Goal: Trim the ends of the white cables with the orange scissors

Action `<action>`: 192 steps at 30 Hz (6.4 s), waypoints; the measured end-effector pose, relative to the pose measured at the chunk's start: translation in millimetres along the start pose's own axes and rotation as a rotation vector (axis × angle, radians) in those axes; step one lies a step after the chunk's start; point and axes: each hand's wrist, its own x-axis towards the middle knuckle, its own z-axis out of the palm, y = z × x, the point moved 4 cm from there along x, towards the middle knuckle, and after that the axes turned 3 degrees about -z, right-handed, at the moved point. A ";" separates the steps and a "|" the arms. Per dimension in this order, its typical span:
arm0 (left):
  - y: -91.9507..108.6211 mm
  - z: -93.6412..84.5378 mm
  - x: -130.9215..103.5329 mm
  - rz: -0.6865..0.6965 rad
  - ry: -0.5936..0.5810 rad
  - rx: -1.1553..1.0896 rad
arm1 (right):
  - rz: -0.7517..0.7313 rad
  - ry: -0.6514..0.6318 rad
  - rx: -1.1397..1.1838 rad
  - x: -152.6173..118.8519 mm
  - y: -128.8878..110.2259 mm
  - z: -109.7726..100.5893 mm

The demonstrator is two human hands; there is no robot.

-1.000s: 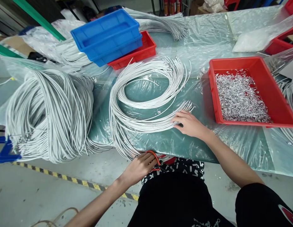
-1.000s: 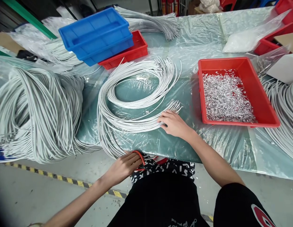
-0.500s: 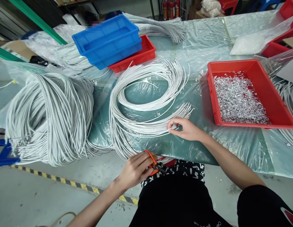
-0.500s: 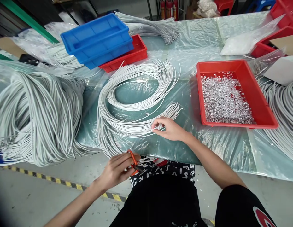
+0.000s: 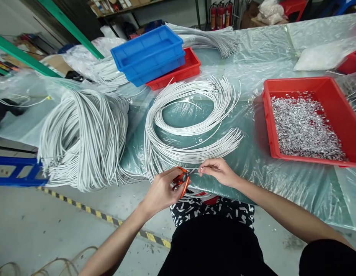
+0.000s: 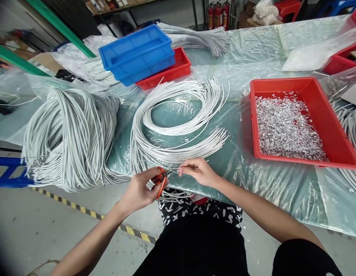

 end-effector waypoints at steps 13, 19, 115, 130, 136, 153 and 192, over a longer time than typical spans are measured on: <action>-4.2 10.3 -5.7 0.004 -0.105 0.065 | -0.071 0.020 -0.122 -2.8 -1.2 -0.4; -2.4 12.6 -8.0 0.046 -0.098 0.065 | -0.078 0.023 -0.143 -3.8 -4.1 0.4; 0.7 14.5 5.0 -0.081 -0.170 -0.117 | -0.039 0.164 -0.156 -5.2 0.2 -2.4; 0.1 12.1 10.3 -0.042 -0.233 -0.092 | -0.082 0.031 -0.146 -3.9 -3.6 -0.4; -0.4 8.4 14.9 -0.017 -0.217 -0.062 | -0.007 -0.034 0.000 -2.4 -1.3 1.7; 6.0 33.1 31.0 -0.170 0.188 -0.724 | 0.021 0.113 0.096 -1.0 4.0 -2.9; 10.1 24.8 34.2 -0.239 0.147 -0.599 | -0.176 0.294 -0.280 -9.9 -8.1 -4.8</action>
